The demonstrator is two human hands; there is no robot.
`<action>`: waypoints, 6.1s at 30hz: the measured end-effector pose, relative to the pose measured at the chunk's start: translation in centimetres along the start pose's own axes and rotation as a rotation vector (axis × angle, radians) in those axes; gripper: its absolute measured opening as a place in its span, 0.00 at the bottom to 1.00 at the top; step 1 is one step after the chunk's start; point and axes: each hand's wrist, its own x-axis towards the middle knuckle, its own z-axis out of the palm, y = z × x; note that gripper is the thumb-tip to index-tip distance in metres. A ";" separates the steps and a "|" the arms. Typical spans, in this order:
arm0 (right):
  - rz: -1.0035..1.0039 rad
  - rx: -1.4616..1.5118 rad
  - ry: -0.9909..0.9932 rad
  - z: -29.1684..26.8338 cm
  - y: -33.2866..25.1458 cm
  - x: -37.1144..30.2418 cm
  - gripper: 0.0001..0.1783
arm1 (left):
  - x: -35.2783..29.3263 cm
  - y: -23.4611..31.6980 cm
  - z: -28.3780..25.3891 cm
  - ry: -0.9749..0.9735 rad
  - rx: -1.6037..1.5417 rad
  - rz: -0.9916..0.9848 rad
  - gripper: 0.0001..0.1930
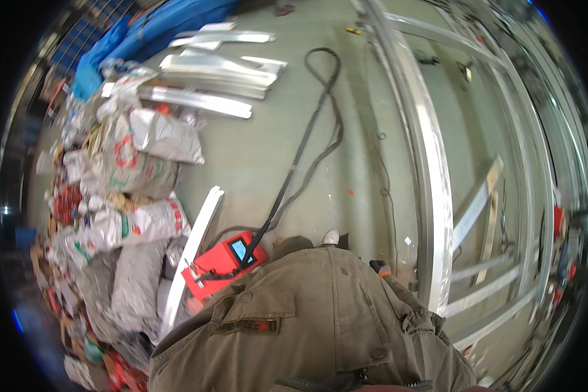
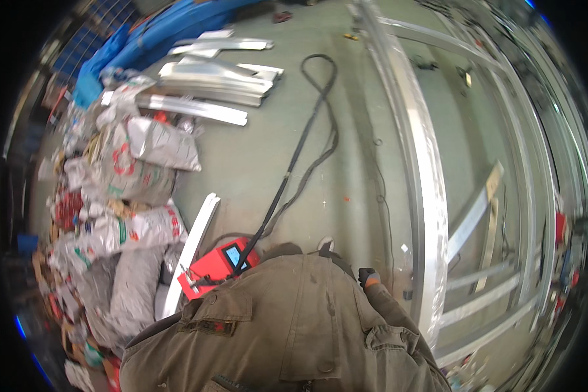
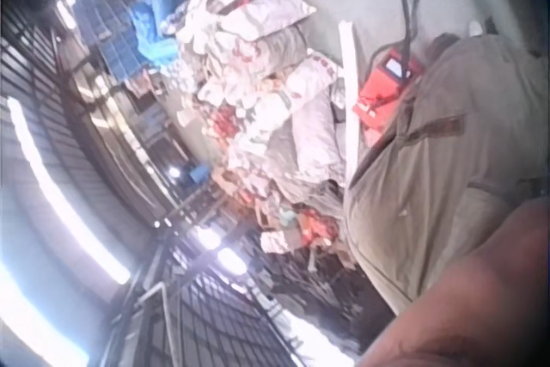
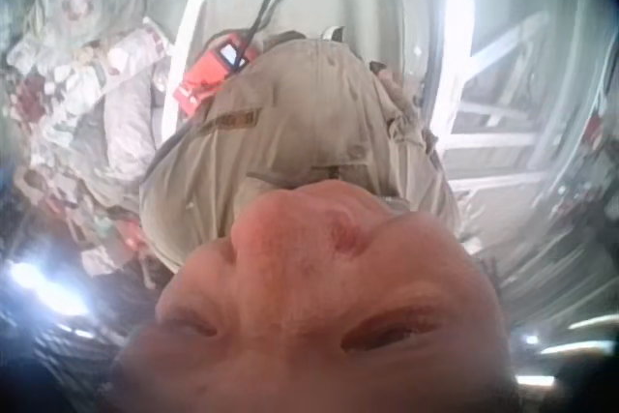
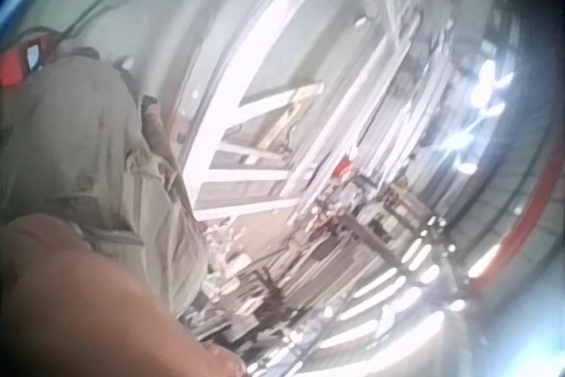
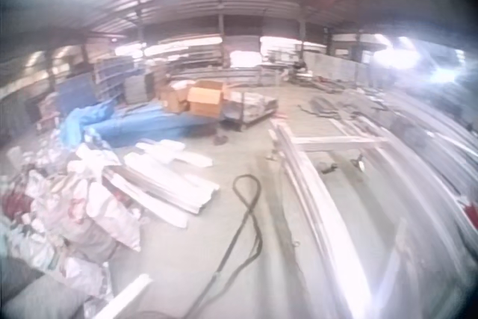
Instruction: The person positions aluminum bars onto a metal frame and uses a welding torch to join the pieces. The person repeatedly aligns the bars and welds multiple joints on the frame.
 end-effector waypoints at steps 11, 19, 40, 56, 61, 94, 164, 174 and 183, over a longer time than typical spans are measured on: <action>-0.327 -0.420 -0.049 -5.3 -26.8 18.7 0.11 | 2.7 9.6 0.5 0.076 -0.233 -0.038 0.23; -0.226 -0.233 -0.105 3.7 -41.1 20.6 0.15 | 13.4 18.8 -11.9 0.175 -0.252 0.073 0.25; -0.991 -1.786 -0.463 28.1 -78.9 50.5 0.21 | 25.4 24.1 -36.6 0.219 -0.226 -0.030 0.24; -0.997 -1.324 -0.336 72.8 -119.3 36.2 0.72 | 31.0 24.6 -57.6 1.032 -1.016 -0.694 0.33; -0.877 -1.429 -0.369 80.2 -115.9 35.4 0.78 | 30.8 16.5 -57.8 0.853 -1.038 -0.825 0.27; -1.122 -1.282 -0.267 146.8 -117.2 44.3 0.82 | 23.5 34.0 -58.2 0.165 -1.842 -1.192 0.29; -0.667 -1.408 -0.028 98.4 -128.2 23.7 0.71 | 32.9 14.0 -140.9 1.296 -0.888 0.277 0.33; -0.445 -1.268 0.078 94.2 -129.0 27.9 0.76 | 37.8 -6.8 -138.6 1.214 -0.440 -0.317 0.27; -0.410 -1.110 0.096 90.2 -126.2 30.1 0.79 | 38.2 -13.3 -130.2 0.758 -0.467 -0.947 0.26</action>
